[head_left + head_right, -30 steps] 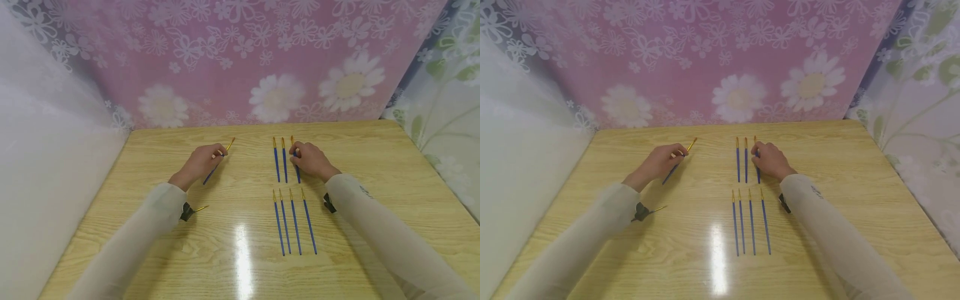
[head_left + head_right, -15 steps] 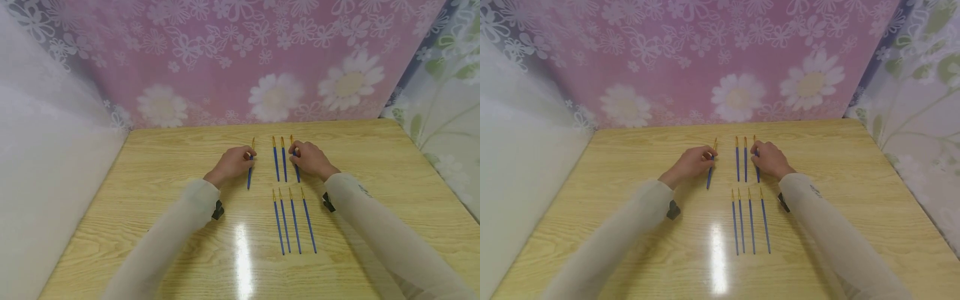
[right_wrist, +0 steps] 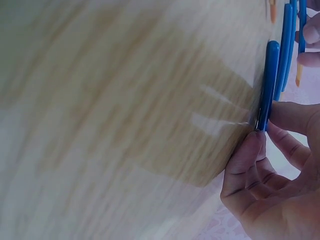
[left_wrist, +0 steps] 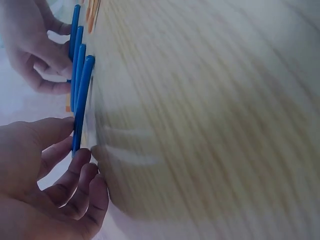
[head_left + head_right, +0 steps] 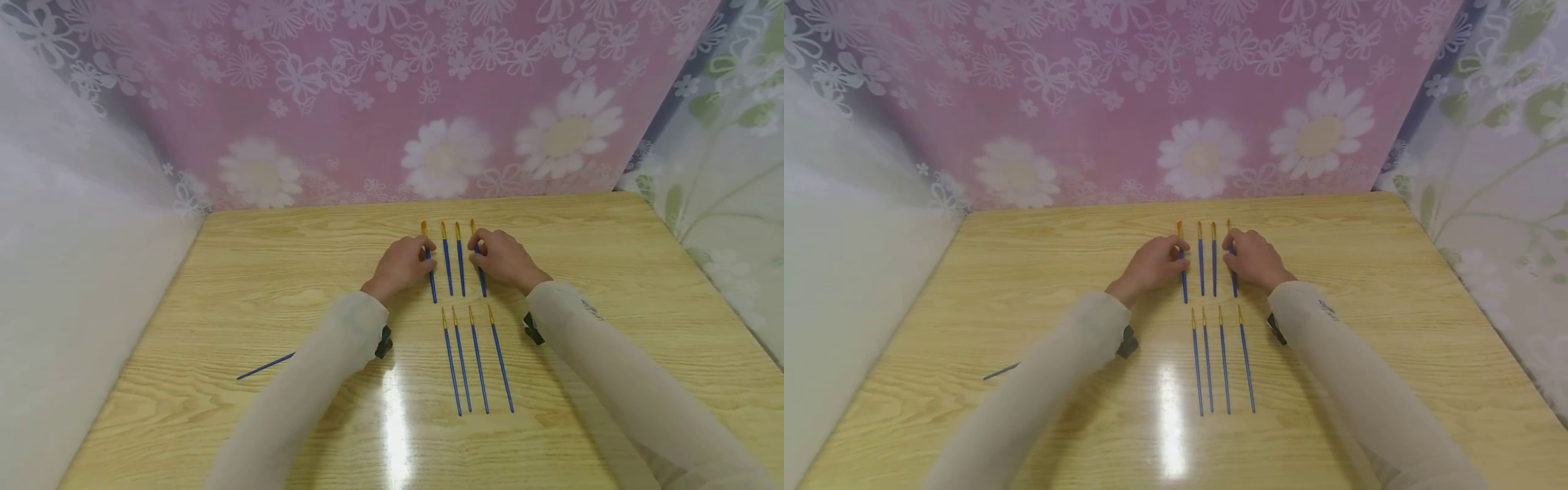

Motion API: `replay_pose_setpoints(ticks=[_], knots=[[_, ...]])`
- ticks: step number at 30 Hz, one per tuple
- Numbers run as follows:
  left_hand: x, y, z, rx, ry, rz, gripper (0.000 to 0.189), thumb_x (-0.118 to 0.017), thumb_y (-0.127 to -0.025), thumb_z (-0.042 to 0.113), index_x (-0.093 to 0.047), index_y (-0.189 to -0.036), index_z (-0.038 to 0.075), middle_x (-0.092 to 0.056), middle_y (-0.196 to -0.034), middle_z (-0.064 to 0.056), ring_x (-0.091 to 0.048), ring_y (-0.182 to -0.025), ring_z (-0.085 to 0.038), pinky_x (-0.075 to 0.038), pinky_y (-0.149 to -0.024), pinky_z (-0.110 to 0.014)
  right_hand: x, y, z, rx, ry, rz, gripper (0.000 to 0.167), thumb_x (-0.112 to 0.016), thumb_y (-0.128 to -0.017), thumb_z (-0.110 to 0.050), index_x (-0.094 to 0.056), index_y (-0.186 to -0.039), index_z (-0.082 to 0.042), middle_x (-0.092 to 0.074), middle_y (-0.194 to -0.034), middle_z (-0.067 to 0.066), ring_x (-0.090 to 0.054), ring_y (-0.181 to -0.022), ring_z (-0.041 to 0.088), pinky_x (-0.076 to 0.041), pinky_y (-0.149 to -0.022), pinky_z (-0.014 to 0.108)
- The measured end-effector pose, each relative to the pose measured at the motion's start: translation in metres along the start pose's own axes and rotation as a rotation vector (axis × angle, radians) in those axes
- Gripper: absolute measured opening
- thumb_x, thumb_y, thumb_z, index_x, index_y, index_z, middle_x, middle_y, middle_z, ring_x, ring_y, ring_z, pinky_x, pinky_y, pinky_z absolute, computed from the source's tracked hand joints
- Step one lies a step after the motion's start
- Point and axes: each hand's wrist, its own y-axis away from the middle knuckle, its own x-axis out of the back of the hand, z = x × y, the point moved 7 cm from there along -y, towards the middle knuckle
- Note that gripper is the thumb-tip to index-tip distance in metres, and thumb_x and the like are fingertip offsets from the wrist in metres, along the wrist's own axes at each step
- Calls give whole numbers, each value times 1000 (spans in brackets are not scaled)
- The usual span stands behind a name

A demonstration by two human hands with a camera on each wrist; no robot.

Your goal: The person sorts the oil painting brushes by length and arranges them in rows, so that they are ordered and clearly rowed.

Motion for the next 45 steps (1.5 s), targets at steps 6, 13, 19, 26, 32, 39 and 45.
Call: replay_pose_setpoints(ticks=[6,13,19,26,32,39,45], knots=[[-6,-2,2,9,-115,24,37,-61,-114,30,-66,-149,18,-64,-132,-5,-61,-111,-22,-55,-98,-39,-1,-2,-1,9,14,0,27,-62,-112,-15,-63,-134,1,-66,-123,27,-62,-107,39,-52,-98,60],[-6,-2,2,20,-168,34,39,-58,-115,33,-64,-151,20,-61,-139,-5,-60,-118,-23,-55,-100,-41,-1,-4,-3,13,19,-3,26,-61,-112,-15,-63,-133,0,-67,-121,27,-64,-104,38,-52,-95,58],[-5,-2,0,19,-160,43,40,-58,-115,34,-65,-151,20,-61,-137,-5,-60,-114,-22,-55,-99,-40,-1,-5,-5,12,18,-1,26,-62,-112,-15,-63,-133,0,-68,-119,26,-64,-102,38,-52,-94,57],[-1,-1,-4,-23,-95,52,39,-57,-115,34,-63,-150,19,-62,-126,-4,-60,-105,-21,-54,-97,-39,-2,-5,-3,3,18,-2,27,-62,-112,-16,-63,-133,0,-68,-122,28,-66,-105,39,-54,-97,59],[12,8,-8,-51,-71,28,37,-58,-115,31,-63,-149,16,-64,-135,-8,-65,-119,-25,-56,-103,-42,-1,-3,-3,11,13,-3,28,-62,-112,-15,-62,-134,2,-68,-121,28,-65,-105,40,-54,-96,60],[27,22,-25,-47,-63,1,33,-61,-114,30,-66,-143,15,-68,-129,-7,-67,-113,-25,-57,-100,-44,-2,-2,-1,10,9,-1,29,-61,-112,-15,-62,-135,2,-68,-121,28,-65,-107,41,-53,-96,60],[42,38,-48,-39,-26,4,31,-62,-114,30,-68,-140,15,-70,-124,-4,-67,-109,-23,-58,-96,-44,-2,-1,1,8,14,-3,29,-61,-112,-15,-62,-135,2,-69,-120,28,-66,-104,40,-54,-94,59]])
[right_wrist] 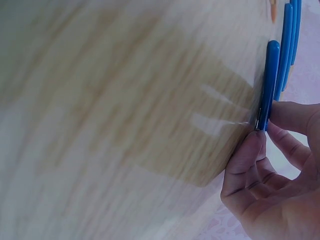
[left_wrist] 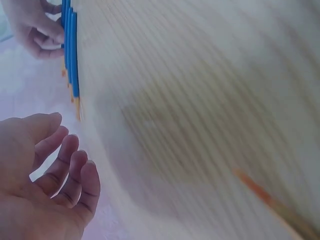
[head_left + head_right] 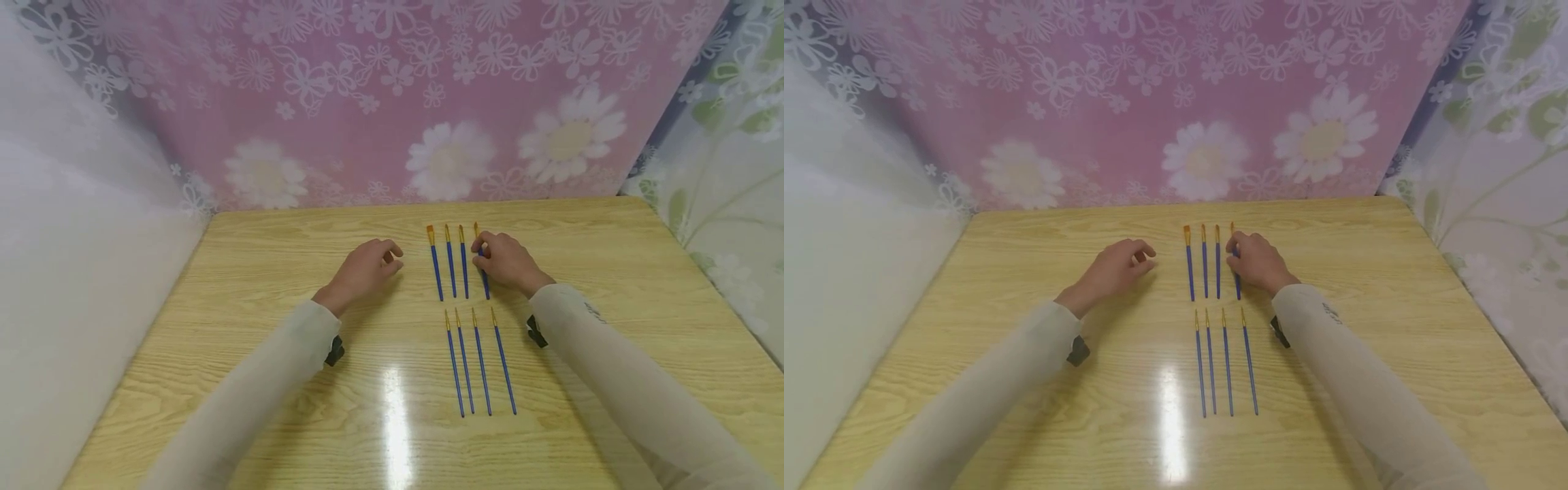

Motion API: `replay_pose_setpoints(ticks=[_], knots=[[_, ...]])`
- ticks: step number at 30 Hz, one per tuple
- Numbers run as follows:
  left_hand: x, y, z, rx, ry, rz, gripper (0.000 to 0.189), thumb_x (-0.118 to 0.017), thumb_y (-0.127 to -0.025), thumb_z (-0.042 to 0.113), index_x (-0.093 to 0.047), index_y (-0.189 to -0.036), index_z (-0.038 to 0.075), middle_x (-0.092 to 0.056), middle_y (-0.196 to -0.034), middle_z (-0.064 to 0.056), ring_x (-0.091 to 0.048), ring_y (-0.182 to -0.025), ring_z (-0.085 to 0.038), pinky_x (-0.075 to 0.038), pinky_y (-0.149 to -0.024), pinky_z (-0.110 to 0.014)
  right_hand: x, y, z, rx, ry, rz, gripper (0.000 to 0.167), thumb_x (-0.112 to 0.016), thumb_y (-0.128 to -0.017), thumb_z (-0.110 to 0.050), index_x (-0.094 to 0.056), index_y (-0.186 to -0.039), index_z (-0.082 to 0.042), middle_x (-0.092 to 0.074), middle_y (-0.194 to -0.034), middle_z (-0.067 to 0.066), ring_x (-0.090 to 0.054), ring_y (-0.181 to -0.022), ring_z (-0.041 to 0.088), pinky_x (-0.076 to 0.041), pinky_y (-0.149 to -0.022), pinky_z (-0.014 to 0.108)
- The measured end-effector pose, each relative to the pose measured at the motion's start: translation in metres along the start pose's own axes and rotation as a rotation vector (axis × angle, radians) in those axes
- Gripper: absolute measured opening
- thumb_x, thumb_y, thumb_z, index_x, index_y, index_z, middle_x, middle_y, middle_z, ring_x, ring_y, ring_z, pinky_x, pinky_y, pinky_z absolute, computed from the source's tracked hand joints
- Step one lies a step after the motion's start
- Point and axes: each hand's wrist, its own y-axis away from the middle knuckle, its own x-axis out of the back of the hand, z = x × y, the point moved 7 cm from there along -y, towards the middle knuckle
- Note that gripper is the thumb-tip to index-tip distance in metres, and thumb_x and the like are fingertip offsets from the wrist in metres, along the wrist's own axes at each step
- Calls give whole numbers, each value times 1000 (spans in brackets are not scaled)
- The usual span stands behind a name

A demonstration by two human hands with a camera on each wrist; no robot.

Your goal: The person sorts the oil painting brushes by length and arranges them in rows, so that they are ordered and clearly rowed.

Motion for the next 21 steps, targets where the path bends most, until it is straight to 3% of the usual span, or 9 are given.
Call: replay_pose_setpoints(ticks=[11,21], knots=[[27,32,-37,26,29,12,28,-66,-112,28,-70,-136,13,-73,-120,-6,-68,-101,-24,-58,-86,-43,1,1,0,0,-16,0,29,-62,-112,-15,-62,-135,3,-69,-123,30,-66,-106,41,-53,-97,61],[51,66,-70,51,12,15,28,-66,-111,26,-72,-135,12,-74,-120,-8,-68,-100,-26,-58,-86,-44,1,2,-2,2,-18,-5,30,-62,-112,-16,-62,-135,3,-67,-122,28,-64,-105,39,-53,-95,59]])
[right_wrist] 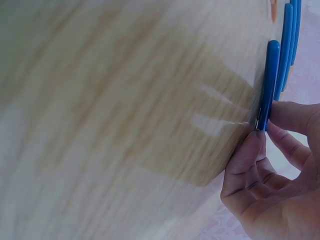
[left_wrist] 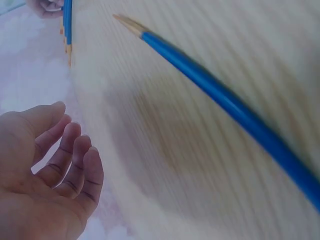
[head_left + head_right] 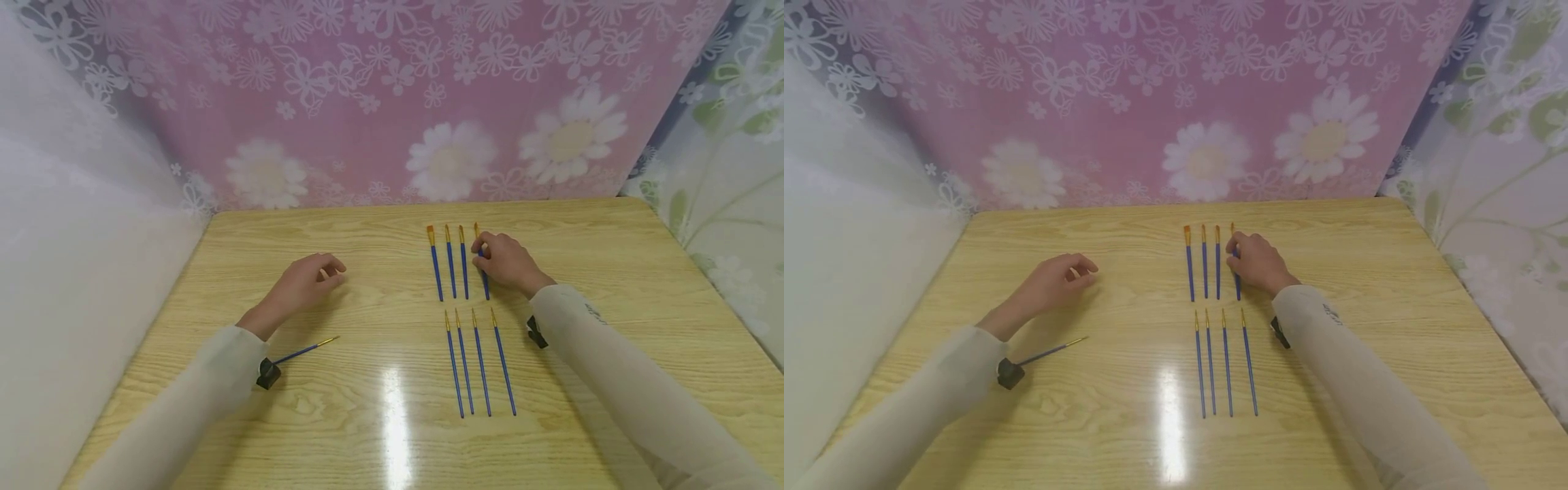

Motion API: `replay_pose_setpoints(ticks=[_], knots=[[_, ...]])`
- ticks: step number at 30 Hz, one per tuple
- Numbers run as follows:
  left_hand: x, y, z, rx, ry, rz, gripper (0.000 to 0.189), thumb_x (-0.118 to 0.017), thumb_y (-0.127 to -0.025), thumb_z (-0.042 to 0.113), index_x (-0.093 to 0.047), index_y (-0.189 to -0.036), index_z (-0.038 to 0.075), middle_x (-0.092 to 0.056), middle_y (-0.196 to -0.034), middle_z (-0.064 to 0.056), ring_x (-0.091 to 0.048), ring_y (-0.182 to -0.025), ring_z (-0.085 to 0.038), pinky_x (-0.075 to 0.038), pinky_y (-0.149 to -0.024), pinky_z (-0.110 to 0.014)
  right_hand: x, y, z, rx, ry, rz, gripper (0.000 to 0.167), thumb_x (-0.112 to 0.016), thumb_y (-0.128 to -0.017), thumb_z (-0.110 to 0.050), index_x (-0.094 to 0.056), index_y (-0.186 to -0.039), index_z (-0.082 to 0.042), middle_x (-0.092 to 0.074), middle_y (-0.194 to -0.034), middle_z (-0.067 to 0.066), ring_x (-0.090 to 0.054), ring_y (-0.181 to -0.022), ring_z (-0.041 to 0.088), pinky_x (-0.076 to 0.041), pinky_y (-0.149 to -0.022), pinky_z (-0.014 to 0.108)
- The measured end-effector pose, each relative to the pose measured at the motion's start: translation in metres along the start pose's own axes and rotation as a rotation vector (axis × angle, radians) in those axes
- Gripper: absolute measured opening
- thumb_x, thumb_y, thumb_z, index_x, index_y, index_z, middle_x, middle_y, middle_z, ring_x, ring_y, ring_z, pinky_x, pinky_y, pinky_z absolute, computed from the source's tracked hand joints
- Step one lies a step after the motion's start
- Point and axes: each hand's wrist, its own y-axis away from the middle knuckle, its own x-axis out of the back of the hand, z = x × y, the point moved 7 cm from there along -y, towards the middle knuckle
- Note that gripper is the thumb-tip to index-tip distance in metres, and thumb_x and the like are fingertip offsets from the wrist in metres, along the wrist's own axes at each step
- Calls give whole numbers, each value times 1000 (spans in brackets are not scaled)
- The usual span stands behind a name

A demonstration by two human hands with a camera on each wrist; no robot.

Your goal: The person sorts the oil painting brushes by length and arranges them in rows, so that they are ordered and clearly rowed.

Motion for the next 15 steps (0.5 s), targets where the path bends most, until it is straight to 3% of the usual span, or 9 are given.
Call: replay_pose_setpoints(ticks=[7,15], knots=[[9,20,-19,-6,-17,-4,25,-69,-109,26,-74,-129,11,-74,-114,-6,-68,-94,-22,-58,-82,-42,2,1,0,-2,8,2,30,-62,-112,-15,-62,-135,3,-67,-121,28,-63,-103,39,-53,-94,59],[16,45,-34,-13,-2,-75,22,-68,-110,26,-74,-127,13,-74,-114,-4,-69,-99,-20,-58,-85,-41,-1,-2,3,-3,7,8,29,-62,-112,-15,-63,-135,2,-69,-121,27,-65,-102,37,-54,-94,57]])
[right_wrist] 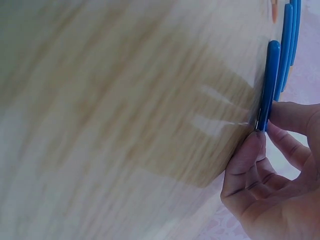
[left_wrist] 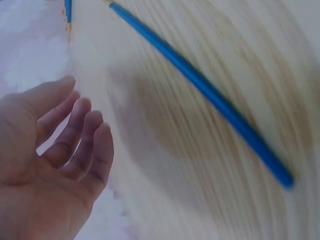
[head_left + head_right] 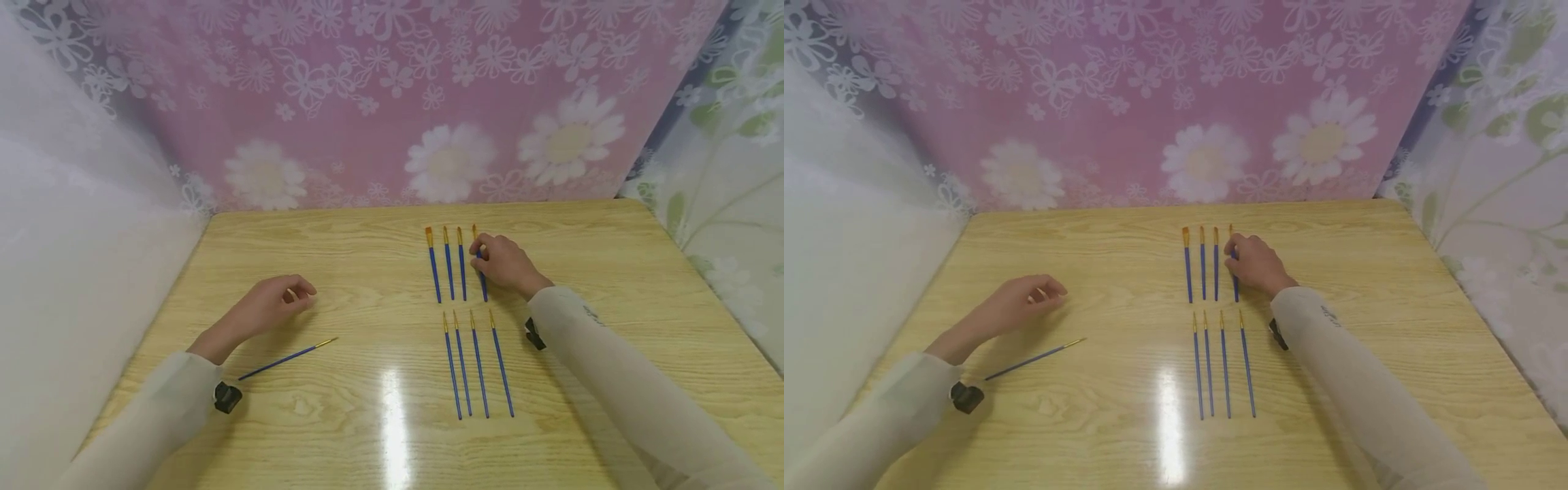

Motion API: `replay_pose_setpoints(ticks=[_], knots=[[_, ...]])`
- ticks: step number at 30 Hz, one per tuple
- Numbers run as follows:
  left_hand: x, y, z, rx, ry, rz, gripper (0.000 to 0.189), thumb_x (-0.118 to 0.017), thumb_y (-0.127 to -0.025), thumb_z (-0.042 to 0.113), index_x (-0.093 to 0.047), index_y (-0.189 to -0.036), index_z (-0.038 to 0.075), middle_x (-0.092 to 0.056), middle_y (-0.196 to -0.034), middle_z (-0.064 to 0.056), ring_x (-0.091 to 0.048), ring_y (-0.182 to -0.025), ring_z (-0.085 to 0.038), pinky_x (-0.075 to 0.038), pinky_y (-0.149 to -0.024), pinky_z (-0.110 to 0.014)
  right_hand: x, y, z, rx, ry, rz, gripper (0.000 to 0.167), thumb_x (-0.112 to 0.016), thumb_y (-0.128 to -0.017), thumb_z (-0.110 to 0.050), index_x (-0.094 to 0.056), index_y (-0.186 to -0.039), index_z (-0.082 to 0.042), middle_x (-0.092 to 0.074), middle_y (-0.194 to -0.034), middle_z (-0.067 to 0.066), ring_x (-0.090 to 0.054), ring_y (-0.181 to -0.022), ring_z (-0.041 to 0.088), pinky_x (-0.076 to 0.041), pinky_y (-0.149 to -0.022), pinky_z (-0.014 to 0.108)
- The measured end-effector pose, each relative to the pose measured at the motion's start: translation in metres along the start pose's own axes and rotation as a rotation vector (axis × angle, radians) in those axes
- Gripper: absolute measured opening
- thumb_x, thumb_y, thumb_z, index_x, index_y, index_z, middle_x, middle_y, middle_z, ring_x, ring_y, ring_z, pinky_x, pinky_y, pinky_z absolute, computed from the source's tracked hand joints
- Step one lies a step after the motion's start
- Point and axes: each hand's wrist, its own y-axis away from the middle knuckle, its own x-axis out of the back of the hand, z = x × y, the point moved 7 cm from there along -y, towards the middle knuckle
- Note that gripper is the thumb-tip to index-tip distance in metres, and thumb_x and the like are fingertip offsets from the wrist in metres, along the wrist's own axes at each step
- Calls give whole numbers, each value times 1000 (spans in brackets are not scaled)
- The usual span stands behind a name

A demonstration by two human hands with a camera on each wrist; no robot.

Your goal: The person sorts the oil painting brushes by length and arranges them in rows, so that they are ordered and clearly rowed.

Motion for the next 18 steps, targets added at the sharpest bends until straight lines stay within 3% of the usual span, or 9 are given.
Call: replay_pose_setpoints(ticks=[8,14,18], knots=[[4,24,-10,-4,23,-102,16,-71,-108,26,-74,-121,17,-74,-110,2,-68,-99,-17,-57,-86,-37,-1,0,-1,3,0,4,29,-63,-112,-16,-63,-135,2,-67,-120,26,-61,-102,37,-52,-96,57],[-5,41,-7,-32,78,-217,10,-75,-106,26,-74,-113,19,-75,-107,5,-68,-94,-14,-56,-85,-31,0,2,-2,0,-4,-6,29,-63,-112,-15,-62,-135,2,-67,-120,26,-62,-103,38,-53,-94,57],[-13,48,-6,-24,119,-278,17,-79,-103,28,-72,-112,17,-73,-99,5,-68,-92,-14,-54,-86,-29,0,1,-1,2,-2,-2,29,-62,-112,-15,-62,-134,2,-68,-119,26,-62,-102,38,-53,-94,57]])
